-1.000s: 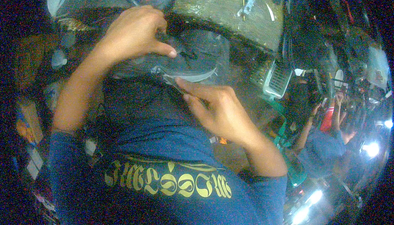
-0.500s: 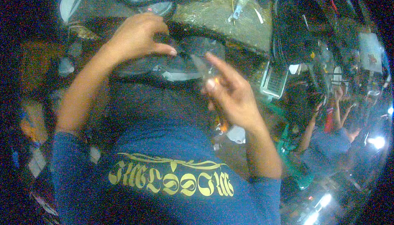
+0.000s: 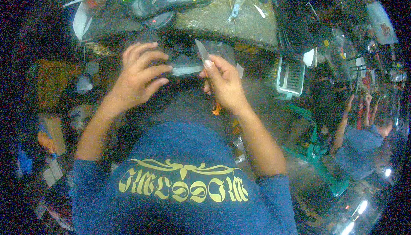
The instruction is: The person uses a knife to trim the sole of a black sneaker, then applies glue to the sole with a brush. They handle both shoes, inspecting and repositioning them on the workbench.
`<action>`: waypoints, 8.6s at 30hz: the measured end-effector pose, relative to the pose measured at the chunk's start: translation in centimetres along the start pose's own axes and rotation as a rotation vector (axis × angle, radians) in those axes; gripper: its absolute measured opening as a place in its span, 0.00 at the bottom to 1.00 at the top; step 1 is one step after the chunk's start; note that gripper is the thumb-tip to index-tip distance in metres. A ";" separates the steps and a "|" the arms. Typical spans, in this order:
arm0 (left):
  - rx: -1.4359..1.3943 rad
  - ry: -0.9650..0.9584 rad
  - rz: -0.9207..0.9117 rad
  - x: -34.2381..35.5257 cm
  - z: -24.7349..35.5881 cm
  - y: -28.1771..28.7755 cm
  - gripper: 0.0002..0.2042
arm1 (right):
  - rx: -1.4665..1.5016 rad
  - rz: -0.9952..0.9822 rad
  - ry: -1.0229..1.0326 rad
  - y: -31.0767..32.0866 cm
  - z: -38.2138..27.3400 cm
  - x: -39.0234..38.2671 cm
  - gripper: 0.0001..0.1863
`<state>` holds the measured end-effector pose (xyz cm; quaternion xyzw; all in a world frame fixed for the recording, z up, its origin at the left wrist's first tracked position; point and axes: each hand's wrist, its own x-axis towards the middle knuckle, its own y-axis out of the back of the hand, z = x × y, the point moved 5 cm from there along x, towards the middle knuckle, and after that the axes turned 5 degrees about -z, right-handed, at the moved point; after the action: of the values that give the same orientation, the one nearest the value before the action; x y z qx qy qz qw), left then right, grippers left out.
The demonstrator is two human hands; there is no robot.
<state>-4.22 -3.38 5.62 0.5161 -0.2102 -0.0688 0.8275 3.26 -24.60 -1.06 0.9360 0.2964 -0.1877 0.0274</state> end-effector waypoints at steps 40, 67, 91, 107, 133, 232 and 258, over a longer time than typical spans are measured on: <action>-0.063 0.069 0.183 0.7 0.5 -2.0 0.05 | 0.063 -0.035 0.098 -0.5 -1.3 0.7 0.21; 0.011 -0.079 -0.006 1.8 -1.4 0.2 0.04 | 0.020 0.007 0.027 -0.5 -1.7 0.6 0.20; -0.381 0.199 0.129 -0.3 -6.9 2.0 0.04 | -0.065 0.032 -0.046 -0.5 -2.2 0.2 0.21; -0.429 0.069 0.074 -0.7 -3.7 0.9 0.17 | -0.026 0.031 -0.034 -0.5 -2.0 0.1 0.20; -0.555 -0.100 0.039 -1.9 -0.9 2.0 0.11 | 0.059 0.002 0.006 -0.5 -1.5 0.0 0.22; -1.592 0.496 0.810 -7.7 1.5 8.5 0.17 | -0.873 -0.257 0.666 -10.2 -13.9 -13.4 0.29; -1.456 0.459 0.768 -8.8 1.6 7.8 0.28 | -0.921 -0.187 0.720 -10.1 -14.1 -14.4 0.28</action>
<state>-13.60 1.80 10.70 -0.2503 -0.1012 0.2049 0.9408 -8.62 -21.86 17.93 0.8026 0.4191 0.2882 0.3117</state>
